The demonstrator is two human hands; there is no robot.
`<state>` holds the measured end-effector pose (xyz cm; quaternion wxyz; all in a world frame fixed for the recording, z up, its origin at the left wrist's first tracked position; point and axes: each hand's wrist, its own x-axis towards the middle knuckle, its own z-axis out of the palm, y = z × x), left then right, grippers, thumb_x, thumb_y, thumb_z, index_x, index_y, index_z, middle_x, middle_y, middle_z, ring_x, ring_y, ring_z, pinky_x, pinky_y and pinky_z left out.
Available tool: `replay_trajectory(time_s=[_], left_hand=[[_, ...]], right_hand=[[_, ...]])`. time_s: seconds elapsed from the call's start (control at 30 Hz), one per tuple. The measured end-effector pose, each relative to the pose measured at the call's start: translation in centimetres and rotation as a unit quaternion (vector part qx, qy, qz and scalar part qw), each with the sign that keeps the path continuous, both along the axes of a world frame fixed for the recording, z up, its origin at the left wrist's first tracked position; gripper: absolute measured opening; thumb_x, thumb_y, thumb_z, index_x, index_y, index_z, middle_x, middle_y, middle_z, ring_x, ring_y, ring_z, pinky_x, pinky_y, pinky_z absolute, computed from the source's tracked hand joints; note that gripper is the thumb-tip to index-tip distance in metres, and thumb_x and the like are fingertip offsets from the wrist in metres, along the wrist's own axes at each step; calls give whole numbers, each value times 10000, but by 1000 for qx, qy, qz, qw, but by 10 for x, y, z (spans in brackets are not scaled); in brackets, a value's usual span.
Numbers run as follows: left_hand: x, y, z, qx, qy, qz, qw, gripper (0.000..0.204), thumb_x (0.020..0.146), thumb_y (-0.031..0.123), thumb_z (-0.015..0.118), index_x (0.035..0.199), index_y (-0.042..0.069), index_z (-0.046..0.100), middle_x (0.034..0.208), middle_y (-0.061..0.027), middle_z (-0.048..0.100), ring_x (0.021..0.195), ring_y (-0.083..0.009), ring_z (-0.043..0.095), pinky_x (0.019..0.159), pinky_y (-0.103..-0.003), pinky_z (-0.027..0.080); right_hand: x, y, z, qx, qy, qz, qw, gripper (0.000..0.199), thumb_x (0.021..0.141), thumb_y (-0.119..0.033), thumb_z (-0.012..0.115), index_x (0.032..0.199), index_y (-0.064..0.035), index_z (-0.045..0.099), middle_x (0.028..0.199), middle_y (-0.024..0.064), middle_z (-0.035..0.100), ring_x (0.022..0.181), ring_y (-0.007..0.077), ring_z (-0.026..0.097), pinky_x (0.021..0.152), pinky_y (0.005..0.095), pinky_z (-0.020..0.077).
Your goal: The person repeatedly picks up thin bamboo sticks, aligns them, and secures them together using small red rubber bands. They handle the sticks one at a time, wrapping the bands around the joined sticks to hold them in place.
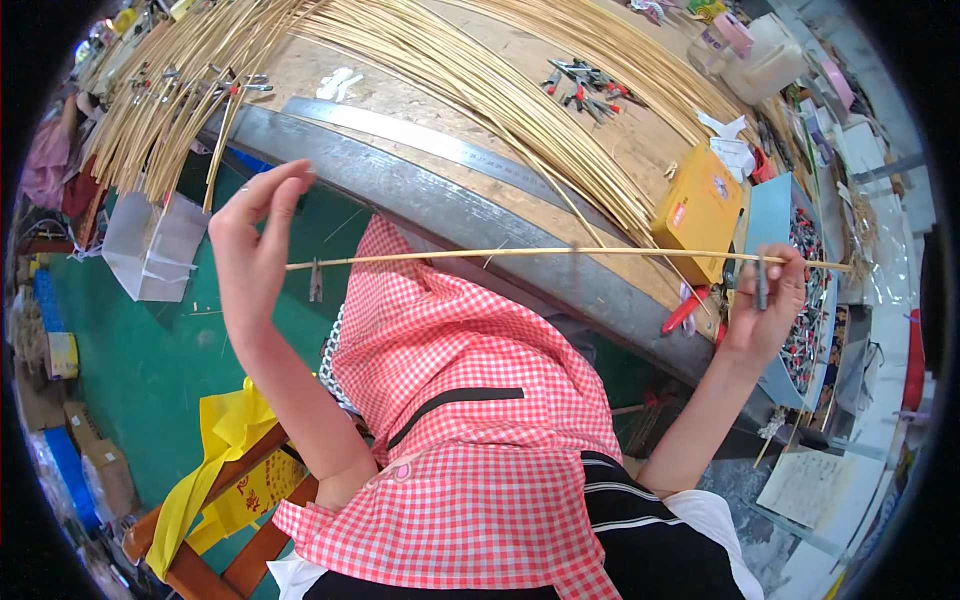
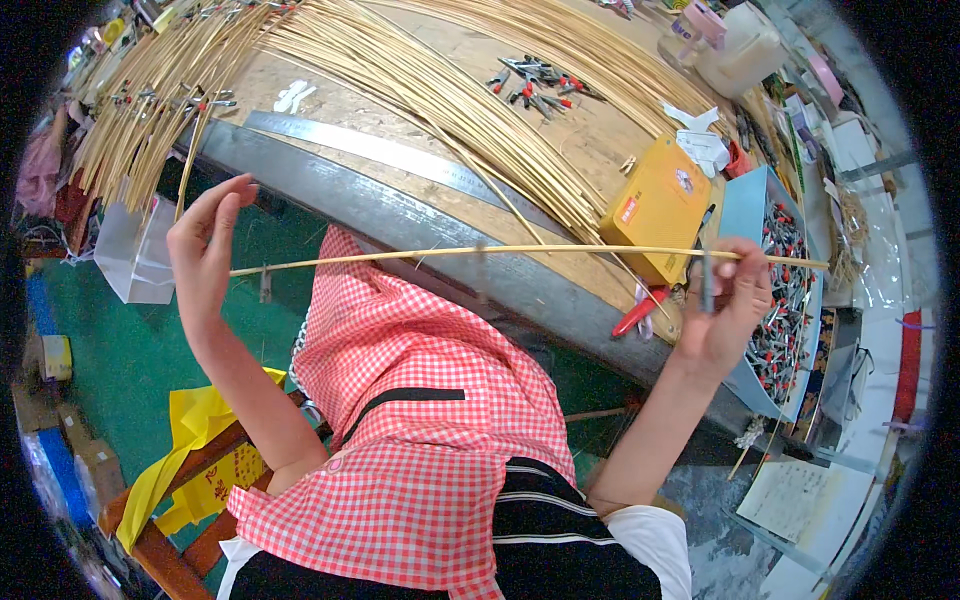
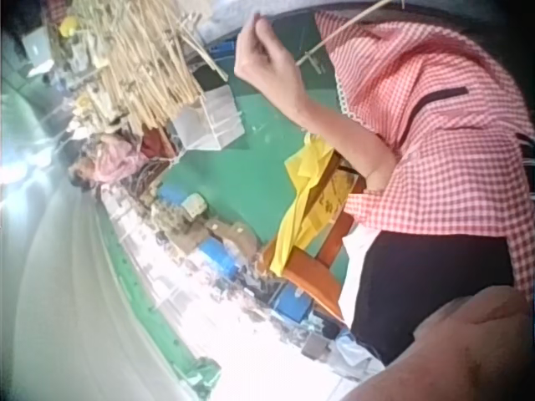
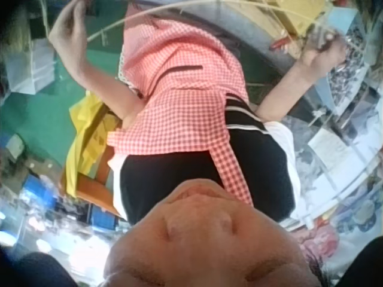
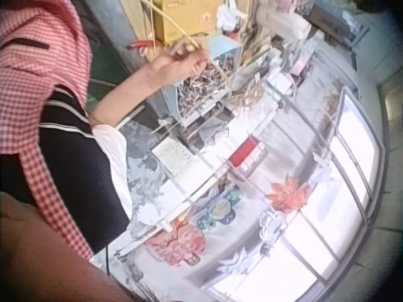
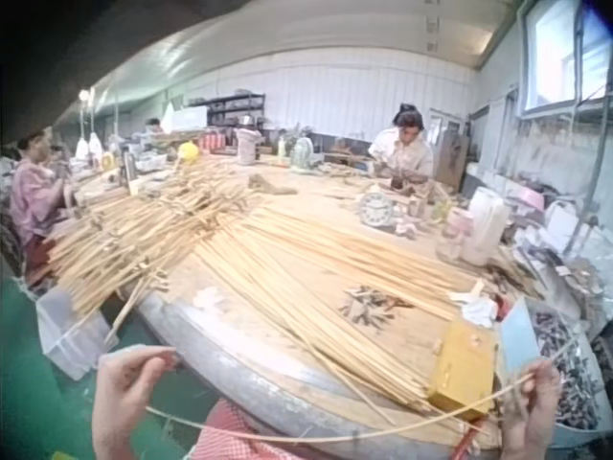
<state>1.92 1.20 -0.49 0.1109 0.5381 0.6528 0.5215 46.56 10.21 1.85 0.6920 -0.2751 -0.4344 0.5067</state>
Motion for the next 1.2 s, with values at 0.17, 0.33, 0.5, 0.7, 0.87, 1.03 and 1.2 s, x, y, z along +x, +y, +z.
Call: replay_trajectory(time_s=[0.17, 0.33, 0.5, 0.7, 0.87, 1.03, 1.2], left_hand=[[-21, -8, -2, -28, 119, 53, 991, 194, 908, 113, 577, 1023, -18, 662, 897, -102, 691, 828, -131, 642, 724, -254, 477], [-19, -9, 0, -62, 42, 31, 997, 181, 893, 114, 594, 979, -24, 676, 866, -97, 690, 790, -125, 632, 705, -242, 470], [-18, -14, 5, -38, 35, -15, 999, 125, 791, 17, 677, 903, -36, 691, 762, -73, 661, 709, -120, 600, 647, -235, 455], [-24, -16, 7, 26, 26, 23, 999, 61, 773, -7, 688, 825, -38, 675, 758, -58, 647, 697, -101, 577, 630, -221, 437], [-63, -24, 1, 91, -9, 160, 983, 78, 833, 21, 659, 886, -29, 684, 790, -38, 649, 747, -88, 582, 658, -205, 439], [-148, -10, -1, 92, 103, 299, 944, 164, 869, 73, 609, 997, 19, 696, 874, -102, 703, 810, -147, 657, 715, -261, 484], [-227, 25, 10, 36, 272, 373, 886, 217, 865, 82, 537, 1004, 66, 703, 879, -121, 703, 832, -250, 683, 757, -345, 504]], right_hand=[[27, 12, -2, -5, 105, 61, 993, 179, 959, -190, 518, 960, -11, 535, 744, 13, 448, 643, 87, 400, 522, 206, 362], [46, 23, -7, -16, 113, 7, 993, 187, 956, -195, 524, 960, -8, 533, 752, 15, 473, 621, 94, 409, 528, 219, 366], [70, 30, -16, -71, 96, -49, 992, 225, 924, -162, 583, 1046, 24, 551, 798, 75, 594, 677, 146, 574, 528, 222, 456], [55, 28, -24, -109, 7, -178, 978, 285, 952, -200, 540, 1114, 33, 567, 892, 73, 615, 654, 99, 501, 534, 224, 406], [45, 27, -25, -80, -68, -168, 980, 303, 967, -211, 510, 1105, 49, 582, 901, 76, 619, 645, 86, 478, 545, 223, 390], [26, 26, -28, -84, -68, -152, 983, 271, 968, -188, 507, 1059, 50, 599, 862, 77, 616, 613, 82, 477, 524, 223, 416], [7, 26, -28, -94, -71, -141, 983, 251, 965, -184, 513, 1020, 39, 615, 831, 71, 620, 587, 81, 491, 512, 220, 432]])
